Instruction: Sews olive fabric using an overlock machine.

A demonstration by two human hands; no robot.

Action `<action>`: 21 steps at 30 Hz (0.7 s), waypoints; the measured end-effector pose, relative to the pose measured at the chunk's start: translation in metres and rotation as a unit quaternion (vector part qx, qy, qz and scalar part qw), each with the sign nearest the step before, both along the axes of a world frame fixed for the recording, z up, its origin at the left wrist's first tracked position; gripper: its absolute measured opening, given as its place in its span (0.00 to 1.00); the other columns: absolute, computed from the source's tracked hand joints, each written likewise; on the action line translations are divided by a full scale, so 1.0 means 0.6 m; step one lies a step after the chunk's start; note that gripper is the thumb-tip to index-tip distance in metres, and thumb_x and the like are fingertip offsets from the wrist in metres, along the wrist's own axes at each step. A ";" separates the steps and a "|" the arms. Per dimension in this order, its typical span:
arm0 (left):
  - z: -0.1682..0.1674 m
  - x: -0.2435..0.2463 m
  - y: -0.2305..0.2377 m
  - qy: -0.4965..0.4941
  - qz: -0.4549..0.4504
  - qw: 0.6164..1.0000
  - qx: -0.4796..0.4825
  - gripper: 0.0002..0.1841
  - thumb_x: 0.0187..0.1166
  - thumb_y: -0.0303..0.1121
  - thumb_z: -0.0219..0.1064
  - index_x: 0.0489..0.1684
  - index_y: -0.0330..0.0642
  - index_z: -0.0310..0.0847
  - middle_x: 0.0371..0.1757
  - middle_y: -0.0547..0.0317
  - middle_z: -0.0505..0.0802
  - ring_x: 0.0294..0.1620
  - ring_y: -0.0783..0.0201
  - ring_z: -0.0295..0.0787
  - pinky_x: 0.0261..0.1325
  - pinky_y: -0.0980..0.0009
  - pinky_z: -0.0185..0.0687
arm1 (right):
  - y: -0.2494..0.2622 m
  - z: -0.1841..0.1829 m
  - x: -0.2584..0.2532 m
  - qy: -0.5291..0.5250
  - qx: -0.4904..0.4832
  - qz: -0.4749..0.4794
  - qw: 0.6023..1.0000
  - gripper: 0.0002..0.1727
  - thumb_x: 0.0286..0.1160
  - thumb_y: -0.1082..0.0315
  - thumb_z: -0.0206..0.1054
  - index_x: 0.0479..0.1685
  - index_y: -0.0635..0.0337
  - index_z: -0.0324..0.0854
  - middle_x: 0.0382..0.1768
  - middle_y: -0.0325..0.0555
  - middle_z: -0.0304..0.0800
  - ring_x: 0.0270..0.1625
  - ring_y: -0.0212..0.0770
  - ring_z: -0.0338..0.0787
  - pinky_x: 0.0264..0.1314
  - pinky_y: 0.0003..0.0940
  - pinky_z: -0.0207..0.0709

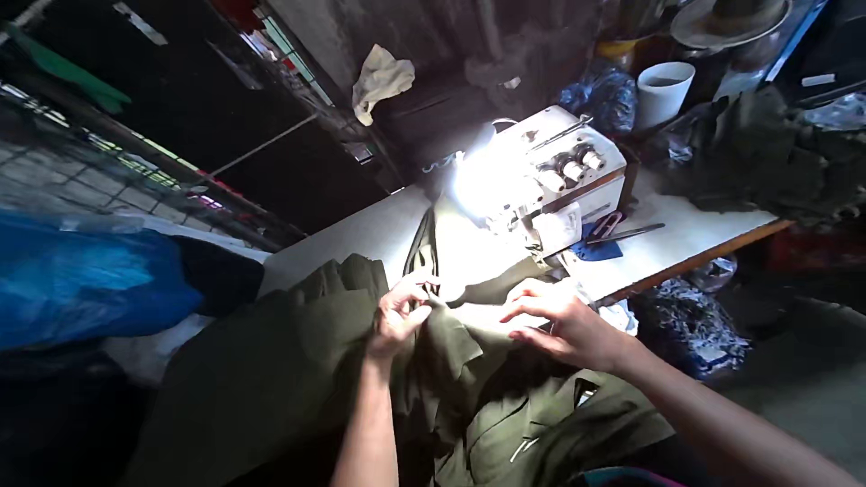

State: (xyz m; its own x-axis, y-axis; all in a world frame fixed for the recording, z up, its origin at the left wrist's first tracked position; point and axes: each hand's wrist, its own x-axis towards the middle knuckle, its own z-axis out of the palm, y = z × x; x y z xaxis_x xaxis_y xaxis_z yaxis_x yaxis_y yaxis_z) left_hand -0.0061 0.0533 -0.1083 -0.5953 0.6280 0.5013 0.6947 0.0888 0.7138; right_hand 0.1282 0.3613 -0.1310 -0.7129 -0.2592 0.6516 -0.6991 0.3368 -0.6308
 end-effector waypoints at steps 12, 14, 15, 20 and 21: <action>0.143 0.057 0.100 0.096 -0.071 0.983 -0.140 0.14 0.91 0.40 0.56 0.44 0.49 0.88 0.47 0.69 0.94 0.56 0.75 0.88 0.66 0.72 0.82 | -0.041 0.026 -0.033 -0.110 -0.309 0.050 0.943 0.28 0.78 0.60 0.72 0.68 0.75 0.78 0.63 0.55 0.89 0.64 0.39 0.89 0.69 0.34 0.84; 0.140 0.077 0.138 0.092 -0.108 0.981 -0.130 0.13 0.91 0.36 0.57 0.43 0.49 0.89 0.47 0.66 0.95 0.58 0.71 0.87 0.68 0.67 0.79 | -0.046 0.011 -0.039 -0.134 -0.335 0.110 0.926 0.32 0.78 0.58 0.72 0.72 0.75 0.74 0.64 0.54 0.88 0.64 0.39 0.89 0.69 0.34 0.83; 0.132 0.079 0.152 0.093 -0.109 0.982 -0.124 0.11 0.90 0.34 0.58 0.43 0.47 0.89 0.46 0.65 0.95 0.56 0.72 0.89 0.66 0.69 0.82 | -0.045 0.007 -0.036 -0.157 -0.344 0.143 0.915 0.30 0.79 0.59 0.70 0.71 0.74 0.74 0.61 0.51 0.89 0.61 0.35 0.89 0.68 0.32 0.83; 0.088 0.058 0.178 0.090 -0.028 0.991 -0.099 0.11 0.80 0.31 0.70 0.55 0.43 0.91 0.51 0.64 0.96 0.49 0.78 0.90 0.58 0.78 0.86 | -0.011 -0.010 -0.008 -0.217 -0.330 0.156 0.905 0.14 0.76 0.70 0.71 0.56 0.67 0.86 0.49 0.41 0.94 0.52 0.28 0.92 0.61 0.28 0.87; 0.082 0.055 0.182 0.085 -0.008 0.990 -0.110 0.12 0.79 0.34 0.73 0.55 0.42 0.91 0.49 0.64 0.96 0.49 0.77 0.90 0.58 0.77 0.86 | -0.007 -0.013 -0.005 -0.208 -0.323 0.109 0.917 0.11 0.75 0.73 0.71 0.52 0.67 0.87 0.46 0.42 0.94 0.49 0.28 0.92 0.57 0.27 0.88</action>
